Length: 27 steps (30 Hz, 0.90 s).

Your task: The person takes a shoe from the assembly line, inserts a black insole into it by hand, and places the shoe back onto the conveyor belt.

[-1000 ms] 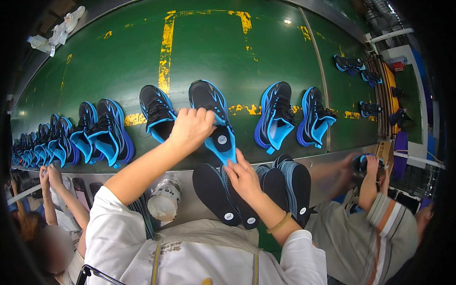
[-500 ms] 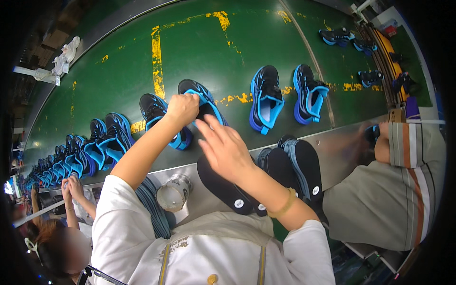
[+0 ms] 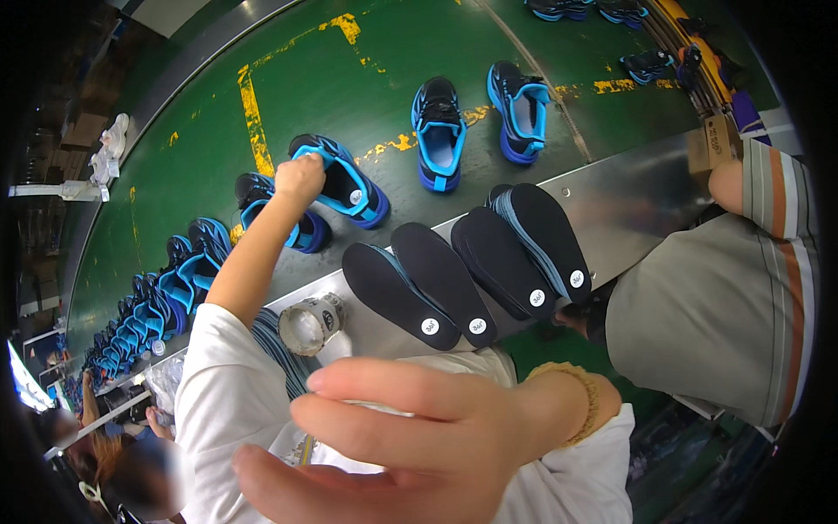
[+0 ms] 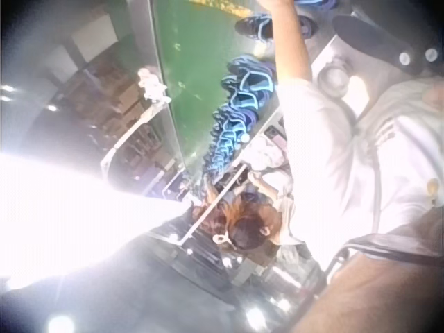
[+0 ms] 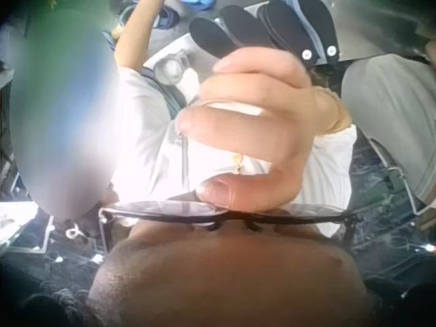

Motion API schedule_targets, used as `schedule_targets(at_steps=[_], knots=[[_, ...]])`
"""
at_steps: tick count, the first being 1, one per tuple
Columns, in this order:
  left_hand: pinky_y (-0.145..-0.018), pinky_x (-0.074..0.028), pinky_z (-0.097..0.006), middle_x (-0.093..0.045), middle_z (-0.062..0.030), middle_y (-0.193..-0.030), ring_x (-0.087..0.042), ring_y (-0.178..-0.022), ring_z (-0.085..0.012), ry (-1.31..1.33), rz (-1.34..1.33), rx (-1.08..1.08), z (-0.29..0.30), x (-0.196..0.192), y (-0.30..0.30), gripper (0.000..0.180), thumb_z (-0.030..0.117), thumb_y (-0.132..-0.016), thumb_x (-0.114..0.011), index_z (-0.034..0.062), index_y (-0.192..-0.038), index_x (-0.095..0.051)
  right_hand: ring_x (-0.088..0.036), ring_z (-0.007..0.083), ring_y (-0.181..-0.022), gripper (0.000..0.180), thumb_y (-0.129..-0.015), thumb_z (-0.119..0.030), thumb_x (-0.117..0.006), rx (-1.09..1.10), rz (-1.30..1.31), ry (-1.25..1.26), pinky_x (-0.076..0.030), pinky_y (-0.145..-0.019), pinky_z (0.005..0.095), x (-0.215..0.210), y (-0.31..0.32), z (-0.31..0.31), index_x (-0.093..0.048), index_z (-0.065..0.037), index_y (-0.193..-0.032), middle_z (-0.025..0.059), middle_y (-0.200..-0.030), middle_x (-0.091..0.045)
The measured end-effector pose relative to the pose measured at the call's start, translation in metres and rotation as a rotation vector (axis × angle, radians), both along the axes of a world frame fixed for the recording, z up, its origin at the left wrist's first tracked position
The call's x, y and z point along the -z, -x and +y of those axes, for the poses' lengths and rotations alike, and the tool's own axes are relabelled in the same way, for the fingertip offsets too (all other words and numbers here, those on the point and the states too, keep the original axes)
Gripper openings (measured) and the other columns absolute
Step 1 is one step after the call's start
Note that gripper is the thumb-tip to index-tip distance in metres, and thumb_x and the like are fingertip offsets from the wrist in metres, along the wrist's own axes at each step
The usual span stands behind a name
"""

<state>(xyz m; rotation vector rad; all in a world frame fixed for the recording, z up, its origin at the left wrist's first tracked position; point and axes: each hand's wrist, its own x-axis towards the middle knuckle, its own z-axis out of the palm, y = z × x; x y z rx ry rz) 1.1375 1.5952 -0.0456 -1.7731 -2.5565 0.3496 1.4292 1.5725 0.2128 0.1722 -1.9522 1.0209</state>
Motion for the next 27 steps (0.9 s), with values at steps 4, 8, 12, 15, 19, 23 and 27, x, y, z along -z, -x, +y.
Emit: schedule_targets(at_steps=[4, 8, 12, 15, 19, 23, 27], knots=[[-0.071, -0.046, -0.042, -0.058, -0.0219, -0.087, -0.057, -0.082, -0.0378, -0.120, -0.396, -0.143, -0.010, -0.025, 0.003, 0.024, 0.020, -0.080, -0.042, -0.0006, -0.085, -0.052, -0.056, 0.0242, -0.077, 0.015, -0.077, -0.017, -0.051, -0.099, -0.044, -0.079, -0.044, -0.068, 0.0337, 0.032, -0.009, 0.003, -0.058, -0.004, -0.081, 0.0120, -0.087, -0.060], [-0.067, -0.043, -0.035, -0.053, -0.0138, -0.068, -0.052, -0.067, -0.0295, -0.626, -0.736, -0.177, -0.033, -0.031, 0.011, 0.023, 0.020, -0.079, -0.044, -0.0025, -0.075, -0.049, -0.054, 0.0256, -0.081, 0.033, -0.073, -0.011, -0.060, 0.228, -0.514, -0.070, -0.042, -0.074, 0.0362, 0.144, -0.011, -0.012, -0.053, -0.003, -0.104, 0.0089, -0.093, -0.056], [-0.041, -0.029, -0.022, -0.045, 0.0019, -0.063, -0.034, -0.045, -0.0063, -0.734, -1.453, -0.562, -0.017, -0.082, -0.007, 0.010, 0.011, -0.079, -0.047, 0.0035, -0.073, -0.052, -0.046, 0.0239, -0.090, 0.055, -0.066, -0.032, -0.067, 0.340, -1.093, -0.284, -0.036, -0.076, 0.0360, 0.212, -0.050, -0.027, -0.047, -0.008, -0.112, 0.0116, -0.097, -0.050], [-0.037, -0.023, -0.020, -0.045, 0.0002, -0.062, -0.029, -0.041, -0.0049, -0.820, -1.594, -0.567, -0.004, -0.091, -0.006, 0.008, 0.011, -0.078, -0.047, 0.0063, -0.071, -0.048, -0.045, 0.0226, -0.088, 0.059, -0.061, -0.040, -0.070, 0.346, -1.159, -0.433, -0.035, -0.075, 0.0361, 0.224, -0.044, -0.032, -0.048, -0.008, -0.105, 0.0105, -0.092, -0.049], [-0.043, -0.034, -0.027, -0.043, -0.0017, -0.060, -0.037, -0.045, -0.0125, -0.629, -1.375, -0.480, 0.046, -0.088, -0.038, 0.021, 0.022, -0.084, -0.051, 0.0055, -0.072, -0.045, -0.045, 0.0234, -0.083, 0.053, -0.058, -0.042, -0.071, 0.329, -1.218, -0.358, -0.034, -0.073, 0.0343, 0.228, -0.037, -0.024, -0.050, -0.007, -0.092, 0.0096, -0.084, -0.045], [-0.058, -0.044, -0.040, -0.054, -0.0150, -0.065, -0.055, -0.060, -0.0314, -0.437, -0.819, -0.058, 0.085, -0.058, -0.081, 0.034, 0.039, -0.085, -0.050, 0.0065, -0.095, -0.046, -0.046, 0.0264, -0.086, 0.048, -0.061, -0.032, -0.073, 0.273, -1.012, -0.052, -0.039, -0.073, 0.0361, 0.224, -0.052, -0.016, -0.050, -0.004, -0.092, 0.0119, -0.089, -0.045], [-0.061, -0.047, -0.041, -0.061, -0.0176, -0.073, -0.059, -0.072, -0.0359, -0.092, -0.464, 0.274, 0.107, -0.040, -0.107, 0.051, 0.045, -0.082, -0.049, 0.0216, -0.125, -0.037, -0.048, 0.0297, -0.093, 0.049, -0.065, -0.017, -0.070, 0.177, -0.731, 0.262, -0.042, -0.078, 0.0353, 0.202, -0.062, -0.001, -0.048, 0.000, -0.106, 0.0156, -0.104, -0.045]])
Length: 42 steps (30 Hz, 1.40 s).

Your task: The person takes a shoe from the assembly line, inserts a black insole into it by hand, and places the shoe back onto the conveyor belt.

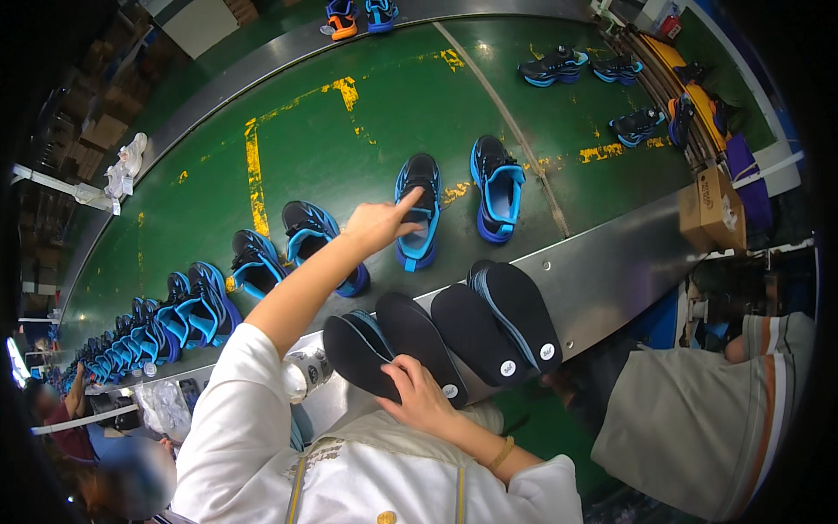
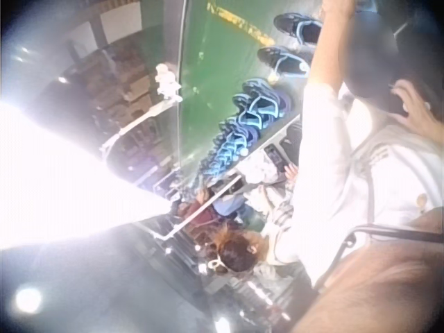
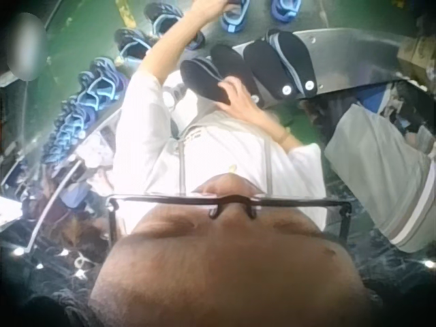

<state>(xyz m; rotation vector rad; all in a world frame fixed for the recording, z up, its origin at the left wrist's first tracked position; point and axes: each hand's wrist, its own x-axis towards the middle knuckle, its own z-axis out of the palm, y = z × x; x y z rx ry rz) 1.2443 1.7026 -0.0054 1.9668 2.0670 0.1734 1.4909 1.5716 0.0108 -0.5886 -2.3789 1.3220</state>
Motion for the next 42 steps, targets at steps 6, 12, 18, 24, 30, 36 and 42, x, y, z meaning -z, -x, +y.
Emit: schedule_targets(at_steps=[6, 12, 18, 24, 30, 36, 42], knots=[[-0.065, -0.047, -0.041, -0.063, -0.0148, -0.079, -0.060, -0.075, -0.0332, -0.147, -0.143, -0.301, 0.021, 0.002, 0.017, 0.045, 0.047, -0.081, -0.048, 0.0186, -0.117, -0.048, -0.053, 0.0316, -0.074, 0.023, -0.064, -0.008, -0.067, -0.054, 0.206, -0.679, -0.041, -0.059, 0.0352, -0.054, 0.000, 0.084, -0.059, 0.003, -0.082, 0.0229, -0.103, -0.054], [-0.066, -0.046, -0.041, -0.061, -0.0192, -0.076, -0.059, -0.075, -0.0347, -0.125, -0.215, -0.487, 0.015, -0.005, 0.037, 0.050, 0.050, -0.082, -0.045, 0.0036, -0.093, -0.060, -0.049, 0.0237, -0.064, 0.007, -0.064, -0.002, -0.062, 0.218, 0.104, -0.732, -0.041, -0.059, 0.0326, -0.077, 0.030, 0.165, -0.057, -0.001, -0.068, 0.0119, -0.099, -0.059], [-0.060, -0.044, -0.034, -0.057, -0.0139, -0.065, -0.055, -0.063, -0.0214, -0.068, -0.707, -0.661, 0.009, 0.034, 0.049, 0.056, 0.051, -0.083, -0.046, -0.0035, -0.083, -0.061, -0.051, 0.0224, -0.076, 0.005, -0.065, -0.007, -0.058, -0.040, -0.128, -0.844, -0.041, -0.065, 0.0325, -0.039, 0.072, 0.190, -0.058, -0.003, -0.064, 0.0092, -0.093, -0.060], [-0.060, -0.044, -0.037, -0.058, -0.0186, -0.067, -0.057, -0.065, -0.0261, -0.026, -0.940, -0.720, 0.016, 0.045, 0.037, 0.054, 0.050, -0.082, -0.048, -0.0030, -0.078, -0.056, -0.052, 0.0274, -0.073, 0.006, -0.067, -0.007, -0.059, 0.011, -0.194, -0.736, -0.044, -0.066, 0.0349, -0.004, 0.092, 0.198, -0.058, -0.002, -0.066, 0.0100, -0.092, -0.059], [-0.071, -0.045, -0.046, -0.060, -0.0235, -0.089, -0.057, -0.085, -0.0393, -0.153, -0.332, -0.790, 0.011, 0.034, 0.032, 0.049, 0.047, -0.081, -0.049, 0.0039, -0.106, -0.049, -0.052, 0.0322, -0.078, 0.019, -0.068, -0.014, -0.064, 0.151, -0.113, -0.602, -0.045, -0.068, 0.0381, -0.022, 0.050, 0.139, -0.057, -0.004, -0.082, 0.0186, -0.107, -0.050], [-0.082, -0.043, -0.040, -0.058, -0.0261, -0.098, -0.055, -0.096, -0.0363, -0.097, -0.462, -0.911, 0.018, 0.043, 0.031, 0.073, 0.054, -0.072, -0.056, -0.0061, -0.112, -0.047, -0.047, 0.0333, -0.102, 0.033, -0.066, -0.024, -0.071, -0.008, -0.219, -0.320, -0.038, -0.086, 0.0411, 0.001, -0.025, 0.039, -0.059, -0.006, -0.092, 0.0170, -0.113, -0.048], [-0.074, -0.045, -0.039, -0.062, -0.0215, -0.081, -0.059, -0.082, -0.0340, -0.101, -0.560, -0.904, 0.010, 0.058, 0.036, 0.061, 0.057, -0.072, -0.053, -0.0017, -0.085, -0.062, -0.038, 0.0359, -0.111, 0.040, -0.070, -0.019, -0.063, 0.323, -0.451, -0.420, -0.033, -0.090, 0.0444, 0.015, -0.078, 0.060, -0.053, -0.004, -0.105, 0.0180, -0.117, -0.043]])
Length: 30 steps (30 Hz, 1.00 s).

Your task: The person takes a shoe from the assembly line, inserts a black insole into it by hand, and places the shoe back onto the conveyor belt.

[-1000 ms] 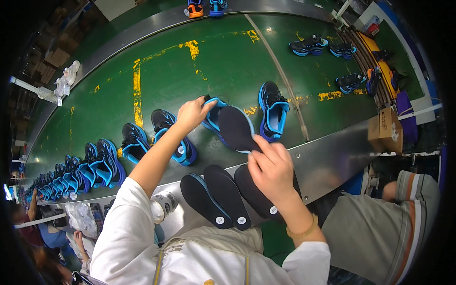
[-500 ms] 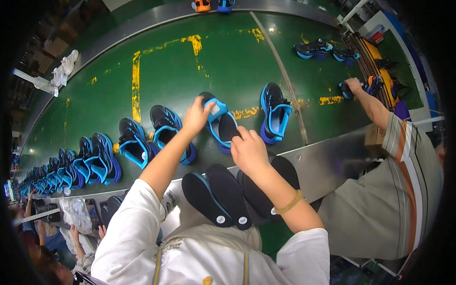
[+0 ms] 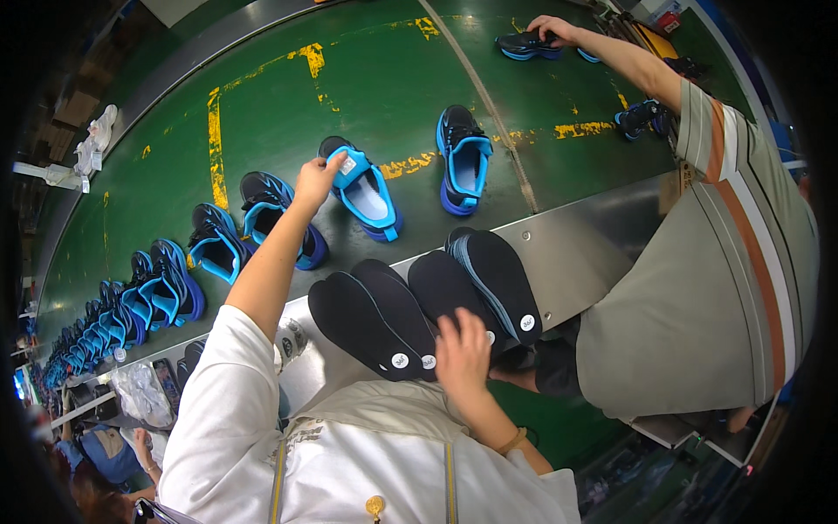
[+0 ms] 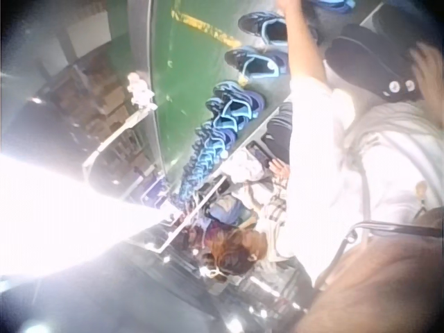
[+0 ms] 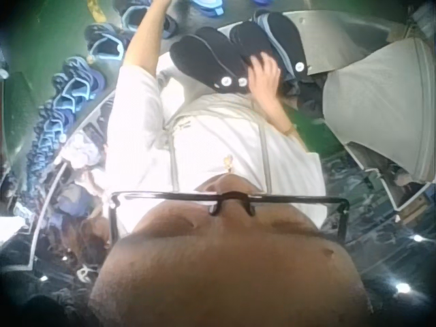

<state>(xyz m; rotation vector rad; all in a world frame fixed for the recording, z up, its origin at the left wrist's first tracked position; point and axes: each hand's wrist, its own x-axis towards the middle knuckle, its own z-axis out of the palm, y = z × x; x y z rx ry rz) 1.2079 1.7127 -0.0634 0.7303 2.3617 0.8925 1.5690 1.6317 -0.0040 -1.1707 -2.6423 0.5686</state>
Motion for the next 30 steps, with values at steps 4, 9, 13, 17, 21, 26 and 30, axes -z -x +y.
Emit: schedule_targets(at_steps=[4, 9, 13, 17, 21, 26, 30], knots=[[-0.067, -0.045, -0.031, -0.062, -0.0169, -0.074, -0.059, -0.072, -0.0226, -0.073, 0.010, -0.018, 0.004, -0.001, -0.008, 0.061, 0.053, -0.073, -0.057, -0.0058, -0.086, -0.062, -0.038, 0.0368, -0.109, 0.042, -0.065, -0.015, -0.068, 0.048, -0.101, -0.014, -0.032, -0.091, 0.0453, 0.008, -0.036, 0.023, -0.050, -0.003, -0.101, 0.0194, -0.116, -0.042], [-0.063, -0.043, -0.026, -0.061, -0.0079, -0.075, -0.054, -0.069, -0.0129, -0.270, -0.145, -0.096, 0.006, 0.002, -0.016, 0.051, 0.045, -0.076, -0.059, -0.0048, -0.088, -0.063, -0.040, 0.0360, -0.105, 0.041, -0.060, -0.012, -0.072, -0.013, -0.042, 0.002, -0.034, -0.090, 0.0428, -0.001, -0.040, 0.035, -0.050, -0.003, -0.094, 0.0177, -0.104, -0.044], [-0.052, -0.039, -0.026, -0.055, -0.0071, -0.059, -0.047, -0.056, -0.0095, -0.475, -0.094, -0.121, 0.013, 0.000, -0.027, 0.044, 0.039, -0.078, -0.059, -0.0051, -0.079, -0.062, -0.046, 0.0358, -0.095, 0.047, -0.063, -0.009, -0.071, 0.019, 0.339, 0.213, -0.040, -0.080, 0.0400, -0.028, -0.028, 0.050, -0.049, 0.001, -0.103, 0.0190, -0.105, -0.043], [-0.050, -0.038, -0.027, -0.053, -0.0067, -0.055, -0.046, -0.054, -0.0095, -0.562, -0.098, -0.115, 0.023, -0.004, -0.047, 0.044, 0.038, -0.079, -0.058, -0.0058, -0.078, -0.060, -0.049, 0.0344, -0.089, 0.047, -0.064, -0.009, -0.070, -0.250, 0.382, -0.143, -0.042, -0.076, 0.0385, -0.062, 0.007, 0.104, -0.053, 0.005, -0.106, 0.0226, -0.116, -0.045], [-0.051, -0.038, -0.023, -0.055, -0.0066, -0.063, -0.047, -0.057, -0.0079, -0.536, -0.088, -0.102, 0.027, -0.003, -0.066, 0.049, 0.039, -0.078, -0.059, -0.0073, -0.093, -0.059, -0.051, 0.0323, -0.085, 0.021, -0.065, -0.005, -0.066, -0.381, 0.488, -0.263, -0.043, -0.075, 0.0365, -0.064, 0.061, 0.144, -0.061, 0.004, -0.084, 0.0218, -0.112, -0.049], [-0.056, -0.039, -0.021, -0.058, -0.0030, -0.070, -0.047, -0.065, -0.0057, -0.380, -0.233, -0.005, 0.021, -0.012, -0.052, 0.041, 0.034, -0.080, -0.061, -0.0065, -0.087, -0.060, -0.050, 0.0245, -0.071, 0.008, -0.062, -0.002, -0.059, -0.499, 0.345, -0.270, -0.044, -0.067, 0.0331, -0.046, 0.098, 0.178, -0.054, 0.000, -0.056, 0.0088, -0.091, -0.061], [-0.042, -0.029, -0.025, -0.044, 0.0011, -0.051, -0.036, -0.048, -0.0052, -0.555, -0.273, -0.033, 0.023, -0.012, -0.056, 0.042, 0.037, -0.078, -0.061, -0.0048, -0.081, -0.060, -0.051, 0.0255, -0.077, 0.009, -0.067, -0.008, -0.055, -0.542, 0.179, -0.211, -0.044, -0.072, 0.0339, -0.030, 0.128, 0.190, -0.058, -0.001, -0.063, 0.0102, -0.088, -0.060]])
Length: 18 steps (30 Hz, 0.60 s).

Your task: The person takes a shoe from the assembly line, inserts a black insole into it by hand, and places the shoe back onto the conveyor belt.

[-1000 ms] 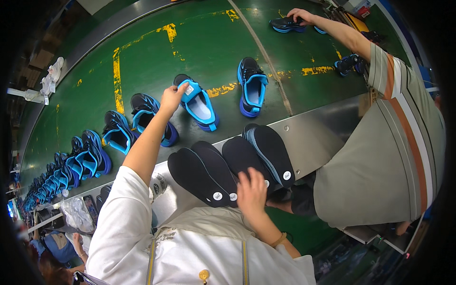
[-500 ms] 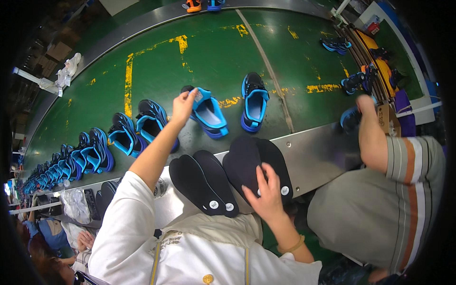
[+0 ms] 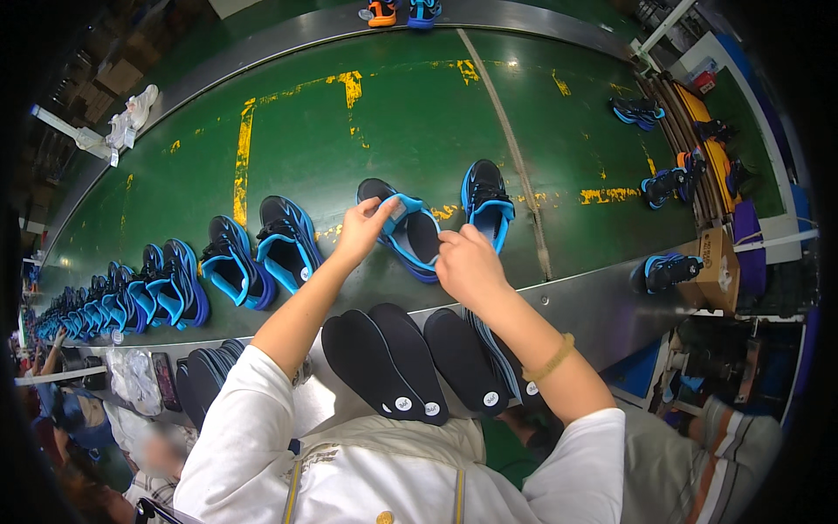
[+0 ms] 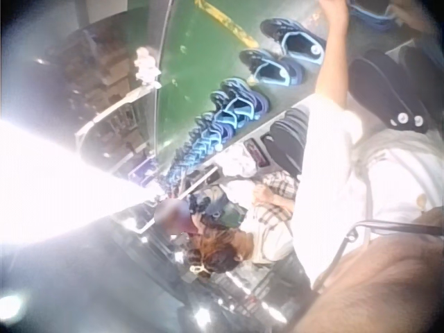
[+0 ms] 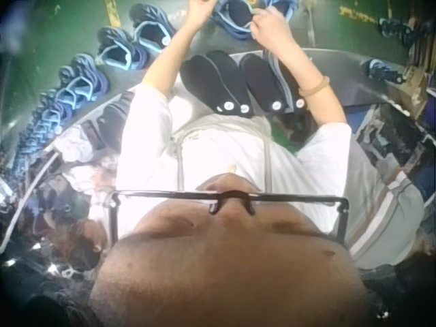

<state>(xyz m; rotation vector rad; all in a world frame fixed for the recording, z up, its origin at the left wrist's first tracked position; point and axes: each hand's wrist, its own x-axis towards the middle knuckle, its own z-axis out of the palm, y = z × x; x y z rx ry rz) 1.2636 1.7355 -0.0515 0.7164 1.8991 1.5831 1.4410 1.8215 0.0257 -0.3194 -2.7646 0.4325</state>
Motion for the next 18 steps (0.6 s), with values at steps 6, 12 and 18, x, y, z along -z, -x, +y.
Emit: schedule_targets(at_steps=[6, 12, 18], knots=[[-0.043, -0.031, -0.026, -0.047, -0.0027, -0.051, -0.039, -0.049, -0.0074, 0.123, 0.051, 0.020, 0.003, 0.004, 0.006, 0.043, 0.039, -0.077, -0.061, -0.0045, -0.081, -0.060, -0.054, 0.0295, -0.079, 0.010, -0.069, -0.008, -0.053, 0.117, -0.123, 0.029, -0.046, -0.072, 0.0364, 0.067, 0.050, -0.005, -0.059, 0.000, -0.070, 0.0129, -0.084, -0.057], [-0.047, -0.034, -0.024, -0.051, -0.0008, -0.058, -0.043, -0.055, -0.0059, 0.161, 0.004, 0.078, -0.007, 0.002, 0.019, 0.042, 0.040, -0.079, -0.059, -0.0020, -0.080, -0.062, -0.054, 0.0353, -0.082, 0.022, -0.073, -0.020, -0.059, 0.073, -0.132, -0.014, -0.046, -0.073, 0.0408, 0.039, 0.048, -0.019, -0.058, -0.001, -0.083, 0.0211, -0.095, -0.053], [-0.054, -0.042, -0.032, -0.055, -0.0125, -0.060, -0.053, -0.059, -0.0197, 0.267, 0.093, 0.186, 0.000, -0.017, 0.022, 0.048, 0.046, -0.076, -0.058, -0.0021, -0.075, -0.061, -0.055, 0.0341, -0.076, 0.017, -0.067, -0.017, -0.058, -0.107, -0.634, 0.171, -0.046, -0.073, 0.0393, 0.022, 0.051, 0.015, -0.062, -0.002, -0.074, 0.0182, -0.077, -0.055]])
